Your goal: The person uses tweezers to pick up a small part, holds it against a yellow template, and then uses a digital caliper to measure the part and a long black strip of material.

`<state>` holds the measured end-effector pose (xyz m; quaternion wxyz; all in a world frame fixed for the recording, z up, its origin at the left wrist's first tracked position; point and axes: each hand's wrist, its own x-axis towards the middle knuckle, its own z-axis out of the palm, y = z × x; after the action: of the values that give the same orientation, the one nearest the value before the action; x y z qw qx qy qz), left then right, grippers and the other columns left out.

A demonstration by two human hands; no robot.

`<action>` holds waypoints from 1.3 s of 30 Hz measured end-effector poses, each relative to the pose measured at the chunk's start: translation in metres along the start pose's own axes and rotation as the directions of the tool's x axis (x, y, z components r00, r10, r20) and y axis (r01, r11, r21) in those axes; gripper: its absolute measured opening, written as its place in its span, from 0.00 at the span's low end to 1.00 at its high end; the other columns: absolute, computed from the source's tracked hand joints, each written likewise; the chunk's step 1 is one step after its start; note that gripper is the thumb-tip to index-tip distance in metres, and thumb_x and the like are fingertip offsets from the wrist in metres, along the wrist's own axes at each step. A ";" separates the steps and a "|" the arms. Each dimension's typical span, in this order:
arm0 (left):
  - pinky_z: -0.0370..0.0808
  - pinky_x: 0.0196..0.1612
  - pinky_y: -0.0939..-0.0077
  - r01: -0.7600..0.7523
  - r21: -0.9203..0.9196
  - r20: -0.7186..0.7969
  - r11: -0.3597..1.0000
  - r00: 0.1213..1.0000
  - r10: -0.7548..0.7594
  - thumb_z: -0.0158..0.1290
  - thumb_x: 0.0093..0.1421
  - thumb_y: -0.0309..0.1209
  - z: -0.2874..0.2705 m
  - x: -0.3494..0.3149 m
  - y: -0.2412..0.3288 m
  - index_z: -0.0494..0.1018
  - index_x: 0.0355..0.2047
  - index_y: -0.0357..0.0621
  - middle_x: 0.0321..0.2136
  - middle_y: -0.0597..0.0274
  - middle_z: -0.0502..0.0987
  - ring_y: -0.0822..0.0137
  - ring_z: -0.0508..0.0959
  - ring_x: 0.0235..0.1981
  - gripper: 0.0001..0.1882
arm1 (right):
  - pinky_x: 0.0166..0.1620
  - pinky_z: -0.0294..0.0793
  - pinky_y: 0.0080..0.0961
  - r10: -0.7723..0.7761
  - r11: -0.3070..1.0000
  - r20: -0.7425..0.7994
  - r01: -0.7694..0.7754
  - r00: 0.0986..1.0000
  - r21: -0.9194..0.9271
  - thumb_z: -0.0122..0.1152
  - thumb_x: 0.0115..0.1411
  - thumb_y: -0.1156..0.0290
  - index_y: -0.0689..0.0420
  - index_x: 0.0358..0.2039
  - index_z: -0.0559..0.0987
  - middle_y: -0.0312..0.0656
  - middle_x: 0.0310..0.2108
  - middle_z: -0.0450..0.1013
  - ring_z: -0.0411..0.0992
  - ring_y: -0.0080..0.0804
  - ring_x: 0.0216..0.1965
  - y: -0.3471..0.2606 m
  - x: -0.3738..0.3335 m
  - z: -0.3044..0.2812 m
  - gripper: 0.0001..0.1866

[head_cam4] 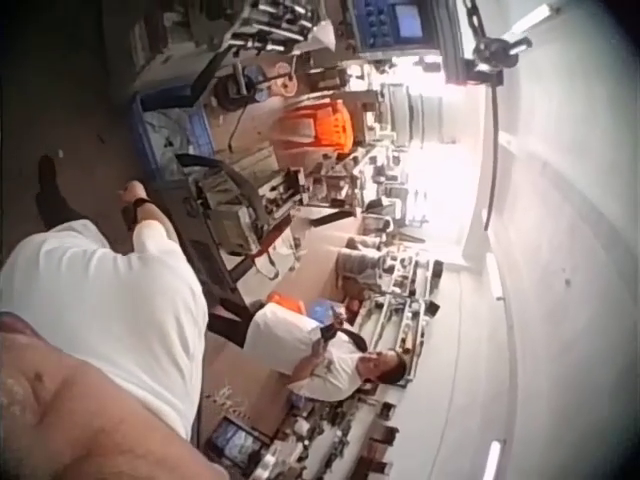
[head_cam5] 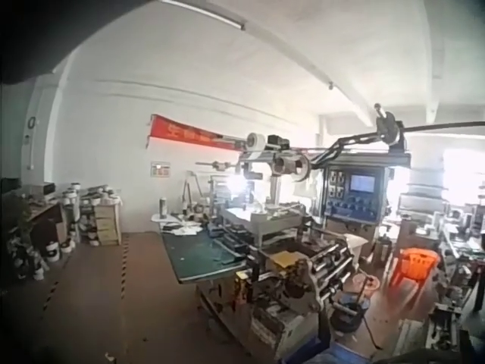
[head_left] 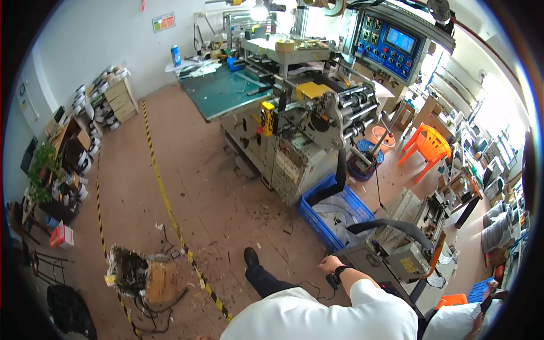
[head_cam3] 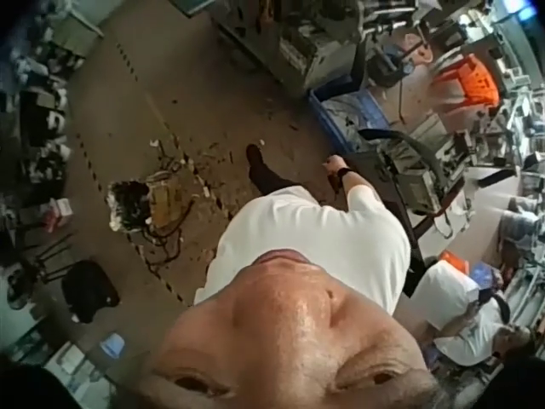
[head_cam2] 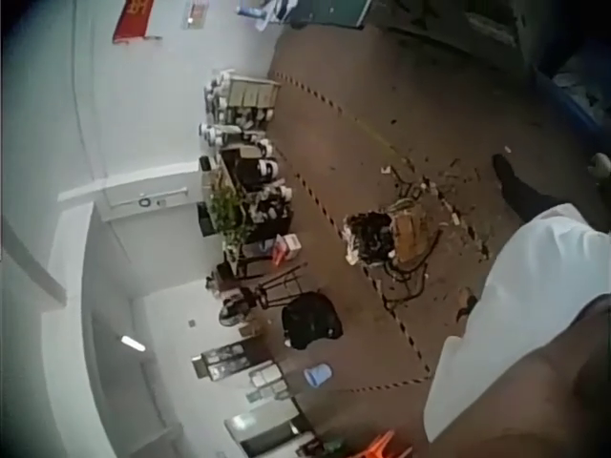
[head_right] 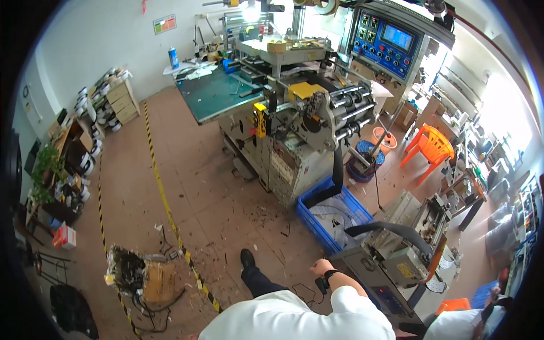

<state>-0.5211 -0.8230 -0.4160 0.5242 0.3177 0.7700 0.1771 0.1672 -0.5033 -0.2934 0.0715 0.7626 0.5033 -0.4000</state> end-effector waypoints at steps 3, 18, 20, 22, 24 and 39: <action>0.70 0.53 0.67 0.081 0.566 0.048 0.821 0.990 -0.130 0.52 0.66 0.39 -0.039 0.021 0.176 0.73 0.49 0.39 0.46 0.57 0.76 0.60 0.73 0.49 0.19 | 0.41 0.78 0.34 -0.013 1.000 -0.061 0.012 0.998 -0.018 0.65 0.55 0.53 0.56 0.42 0.85 0.47 0.35 0.81 0.79 0.40 0.34 -0.021 0.054 0.000 0.22; 0.70 0.53 0.66 0.185 0.321 -0.152 0.929 0.978 -0.143 0.51 0.66 0.39 -0.119 0.155 0.427 0.73 0.50 0.39 0.47 0.57 0.76 0.60 0.72 0.49 0.18 | 0.45 0.77 0.38 -0.417 0.909 0.045 0.417 0.908 -0.005 0.62 0.55 0.53 0.59 0.39 0.84 0.52 0.35 0.80 0.79 0.46 0.40 -0.335 0.218 -0.086 0.22; 0.70 0.54 0.66 0.217 0.238 -0.202 0.947 0.964 -0.171 0.51 0.66 0.39 -0.129 0.162 0.437 0.73 0.50 0.39 0.47 0.57 0.76 0.60 0.72 0.49 0.18 | 0.45 0.77 0.38 -0.452 0.889 0.096 0.457 0.887 -0.033 0.61 0.55 0.53 0.58 0.40 0.84 0.53 0.37 0.80 0.79 0.47 0.41 -0.367 0.232 -0.078 0.22; 0.70 0.54 0.66 0.249 0.137 -0.263 0.959 0.942 -0.207 0.51 0.66 0.39 -0.141 0.168 0.444 0.73 0.51 0.40 0.47 0.57 0.76 0.60 0.72 0.49 0.18 | 0.46 0.77 0.39 -0.504 0.846 0.188 0.525 0.843 -0.089 0.61 0.56 0.54 0.56 0.43 0.83 0.52 0.41 0.79 0.78 0.47 0.42 -0.406 0.239 -0.071 0.21; 0.70 0.54 0.66 0.262 0.049 -0.310 0.964 0.921 -0.234 0.51 0.66 0.38 -0.156 0.182 0.456 0.73 0.51 0.40 0.48 0.56 0.75 0.60 0.72 0.50 0.18 | 0.47 0.77 0.39 -0.529 0.819 0.227 0.562 0.818 -0.114 0.61 0.56 0.54 0.56 0.44 0.83 0.51 0.41 0.79 0.78 0.47 0.43 -0.448 0.254 -0.062 0.21; 0.69 0.54 0.65 0.164 -0.313 -0.514 0.936 0.799 -0.312 0.49 0.67 0.38 -0.419 0.351 0.602 0.73 0.52 0.40 0.48 0.56 0.75 0.60 0.72 0.50 0.18 | 0.47 0.75 0.41 -0.499 0.823 0.173 0.527 0.849 -0.211 0.62 0.56 0.52 0.58 0.44 0.83 0.52 0.42 0.79 0.77 0.50 0.44 -0.762 0.396 -0.067 0.24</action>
<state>-0.8112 -0.1186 -0.1328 0.3319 0.0831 0.8936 0.2906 -0.3561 0.1807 -0.2952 0.0846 0.5605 0.7315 -0.3789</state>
